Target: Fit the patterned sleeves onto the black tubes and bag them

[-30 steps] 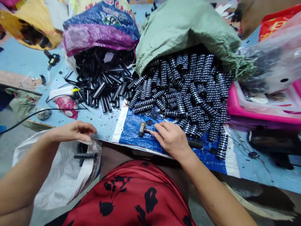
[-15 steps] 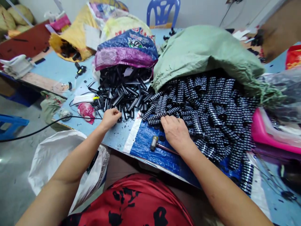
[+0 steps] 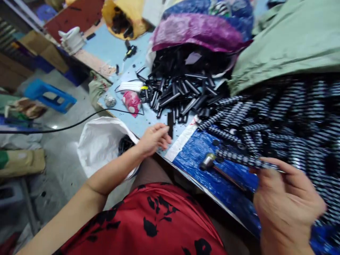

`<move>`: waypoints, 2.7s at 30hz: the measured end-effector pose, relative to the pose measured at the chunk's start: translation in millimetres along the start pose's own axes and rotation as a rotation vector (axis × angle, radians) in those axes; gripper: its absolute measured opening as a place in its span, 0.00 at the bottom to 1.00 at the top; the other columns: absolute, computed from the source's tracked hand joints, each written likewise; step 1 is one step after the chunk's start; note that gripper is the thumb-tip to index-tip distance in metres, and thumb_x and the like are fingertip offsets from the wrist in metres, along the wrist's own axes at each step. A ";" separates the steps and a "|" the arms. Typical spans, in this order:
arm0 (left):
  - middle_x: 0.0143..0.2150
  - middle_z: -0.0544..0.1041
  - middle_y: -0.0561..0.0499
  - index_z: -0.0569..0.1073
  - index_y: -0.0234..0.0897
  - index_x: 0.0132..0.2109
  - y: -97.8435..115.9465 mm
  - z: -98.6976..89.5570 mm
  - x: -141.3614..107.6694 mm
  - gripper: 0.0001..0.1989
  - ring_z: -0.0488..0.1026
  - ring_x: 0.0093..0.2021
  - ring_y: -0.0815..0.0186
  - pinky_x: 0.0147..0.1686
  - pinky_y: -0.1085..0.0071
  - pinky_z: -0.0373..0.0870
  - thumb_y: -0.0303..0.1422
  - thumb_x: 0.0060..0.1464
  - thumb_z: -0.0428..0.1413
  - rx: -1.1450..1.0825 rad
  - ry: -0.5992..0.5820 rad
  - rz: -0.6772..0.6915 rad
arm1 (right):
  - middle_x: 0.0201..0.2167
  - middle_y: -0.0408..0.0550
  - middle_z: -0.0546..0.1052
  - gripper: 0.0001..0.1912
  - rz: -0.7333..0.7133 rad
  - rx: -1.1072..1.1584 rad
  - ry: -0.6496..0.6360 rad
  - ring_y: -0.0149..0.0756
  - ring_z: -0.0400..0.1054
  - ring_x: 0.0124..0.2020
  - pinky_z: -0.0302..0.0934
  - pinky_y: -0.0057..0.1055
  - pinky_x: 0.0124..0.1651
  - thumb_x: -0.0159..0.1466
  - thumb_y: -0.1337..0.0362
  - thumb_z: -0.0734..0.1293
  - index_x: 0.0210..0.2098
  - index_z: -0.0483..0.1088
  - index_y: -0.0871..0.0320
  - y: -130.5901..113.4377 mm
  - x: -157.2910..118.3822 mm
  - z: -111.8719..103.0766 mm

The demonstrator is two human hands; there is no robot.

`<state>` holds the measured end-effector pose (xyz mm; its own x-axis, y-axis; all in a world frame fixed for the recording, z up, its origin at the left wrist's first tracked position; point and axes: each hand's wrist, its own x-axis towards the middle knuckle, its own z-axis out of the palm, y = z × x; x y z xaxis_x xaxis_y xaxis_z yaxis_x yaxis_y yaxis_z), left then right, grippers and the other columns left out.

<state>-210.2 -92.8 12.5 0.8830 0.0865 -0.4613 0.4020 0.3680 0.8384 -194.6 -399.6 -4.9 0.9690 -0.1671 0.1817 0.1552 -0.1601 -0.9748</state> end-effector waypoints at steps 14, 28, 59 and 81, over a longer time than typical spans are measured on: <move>0.26 0.71 0.59 0.66 0.38 0.45 -57.0 61.0 -35.3 0.24 0.62 0.17 0.75 0.18 0.77 0.57 0.47 0.50 0.65 -0.209 -0.171 -0.045 | 0.20 0.36 0.60 0.25 0.774 0.538 -0.304 0.26 0.51 0.16 0.49 0.26 0.18 0.64 0.37 0.67 0.41 0.70 0.53 -13.6 -47.8 55.6; 0.33 0.75 0.51 0.79 0.33 0.44 -59.2 76.0 -20.7 0.17 0.67 0.31 0.70 0.32 0.73 0.66 0.43 0.56 0.66 0.356 -0.232 0.277 | 0.74 0.56 0.56 0.52 -0.198 0.025 -0.366 0.55 0.51 0.74 0.61 0.53 0.69 0.58 0.41 0.76 0.74 0.53 0.49 3.3 -38.7 42.3; 0.40 0.81 0.47 0.80 0.37 0.45 -36.4 37.9 26.9 0.14 0.76 0.39 0.62 0.45 0.64 0.71 0.41 0.55 0.64 0.765 -0.168 0.465 | 0.45 0.56 0.80 0.12 -0.609 -1.028 -0.240 0.46 0.74 0.48 0.67 0.41 0.51 0.71 0.60 0.68 0.50 0.74 0.61 27.3 -38.1 -18.7; 0.21 0.62 0.60 0.65 0.38 0.27 -7.6 43.9 66.8 0.24 0.55 0.25 0.70 0.28 0.70 0.48 0.43 0.37 0.72 1.233 -0.457 0.164 | 0.32 0.48 0.78 0.11 -0.900 -0.661 -0.420 0.35 0.71 0.31 0.66 0.31 0.37 0.72 0.67 0.63 0.54 0.70 0.61 -8.3 -47.7 31.3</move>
<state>-143.7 -130.5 -11.9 0.8459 -0.3582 -0.3951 0.0244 -0.7141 0.6996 -236.2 -359.9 -9.5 0.5691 0.5733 0.5895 0.8014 -0.5471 -0.2416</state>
